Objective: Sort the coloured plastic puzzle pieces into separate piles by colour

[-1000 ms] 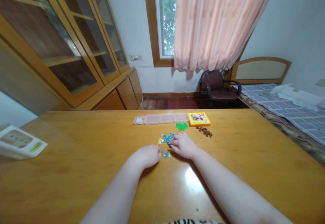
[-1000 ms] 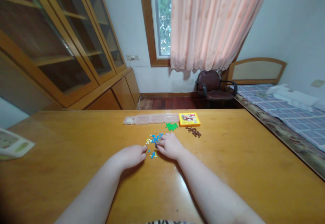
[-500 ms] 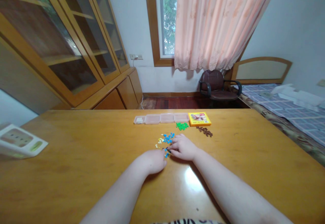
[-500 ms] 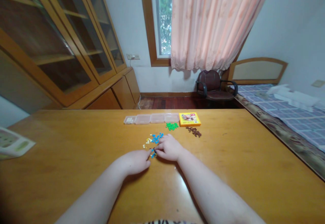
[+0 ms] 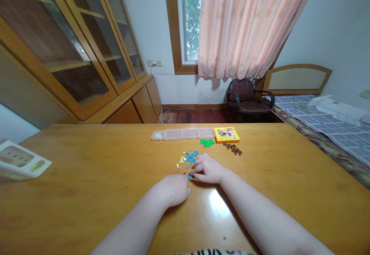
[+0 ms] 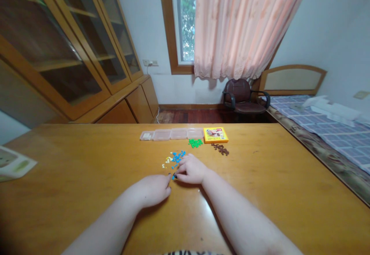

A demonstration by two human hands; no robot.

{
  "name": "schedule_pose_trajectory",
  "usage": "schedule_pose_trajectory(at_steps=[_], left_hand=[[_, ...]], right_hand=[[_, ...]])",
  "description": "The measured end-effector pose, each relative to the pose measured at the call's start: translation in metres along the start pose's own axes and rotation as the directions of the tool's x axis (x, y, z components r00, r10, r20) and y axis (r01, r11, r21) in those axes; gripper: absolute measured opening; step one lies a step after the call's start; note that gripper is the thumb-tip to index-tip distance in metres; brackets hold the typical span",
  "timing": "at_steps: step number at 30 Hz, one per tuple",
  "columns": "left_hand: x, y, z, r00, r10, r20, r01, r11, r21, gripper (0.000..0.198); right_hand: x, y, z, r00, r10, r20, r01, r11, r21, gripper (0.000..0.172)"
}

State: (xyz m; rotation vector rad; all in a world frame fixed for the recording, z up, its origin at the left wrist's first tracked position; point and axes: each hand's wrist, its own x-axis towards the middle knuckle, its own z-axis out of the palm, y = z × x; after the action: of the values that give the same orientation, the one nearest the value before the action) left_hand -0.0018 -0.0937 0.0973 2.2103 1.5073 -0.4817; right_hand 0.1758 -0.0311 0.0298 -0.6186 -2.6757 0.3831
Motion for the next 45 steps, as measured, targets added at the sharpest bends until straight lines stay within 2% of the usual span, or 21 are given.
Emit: schedule_pose_trajectory(at_steps=[5, 9, 12, 18, 28, 34, 40, 45], left_hand=[[-0.001, 0.003, -0.001, 0.997, -0.077, -0.010, 0.077, 0.997, 0.015, 0.041], [-0.005, 0.006, 0.002, 1.000, 0.007, -0.003, -0.007, 1.000, 0.020, 0.042], [-0.005, 0.010, 0.006, 0.998, 0.053, 0.025, -0.054, 0.998, 0.027, 0.044], [0.001, 0.009, 0.007, 1.000, 0.027, 0.015, -0.028, 0.999, 0.021, 0.054], [0.011, 0.001, 0.003, 1.000, -0.018, 0.010, 0.018, 1.000, 0.022, 0.063], [0.008, 0.001, 0.006, 0.998, 0.057, 0.017, -0.057, 0.998, 0.015, 0.058], [0.014, 0.000, 0.004, 1.000, 0.016, 0.008, -0.016, 0.999, 0.032, 0.060], [0.010, 0.000, 0.002, 1.000, -0.023, 0.002, 0.023, 0.999, 0.032, 0.060]], right_hand=[[0.002, -0.002, -0.002, 0.992, 0.124, 0.007, -0.123, 0.988, -0.096, 0.028], [0.001, 0.000, -0.003, 0.979, 0.200, -0.037, -0.204, 0.970, -0.132, 0.030], [0.000, 0.003, -0.003, 0.985, 0.165, -0.053, -0.171, 0.978, -0.121, 0.034], [-0.001, 0.005, 0.003, 0.997, 0.067, -0.044, -0.070, 0.996, -0.063, 0.037], [-0.002, 0.009, 0.004, 0.984, 0.135, -0.121, -0.147, 0.984, -0.097, 0.046], [-0.002, 0.012, 0.006, 0.975, 0.160, -0.152, -0.177, 0.978, -0.111, 0.045], [-0.002, 0.013, 0.009, 0.974, 0.164, -0.159, -0.180, 0.979, -0.097, 0.046], [-0.002, 0.010, 0.004, 0.978, 0.146, -0.146, -0.160, 0.983, -0.087, 0.045]])
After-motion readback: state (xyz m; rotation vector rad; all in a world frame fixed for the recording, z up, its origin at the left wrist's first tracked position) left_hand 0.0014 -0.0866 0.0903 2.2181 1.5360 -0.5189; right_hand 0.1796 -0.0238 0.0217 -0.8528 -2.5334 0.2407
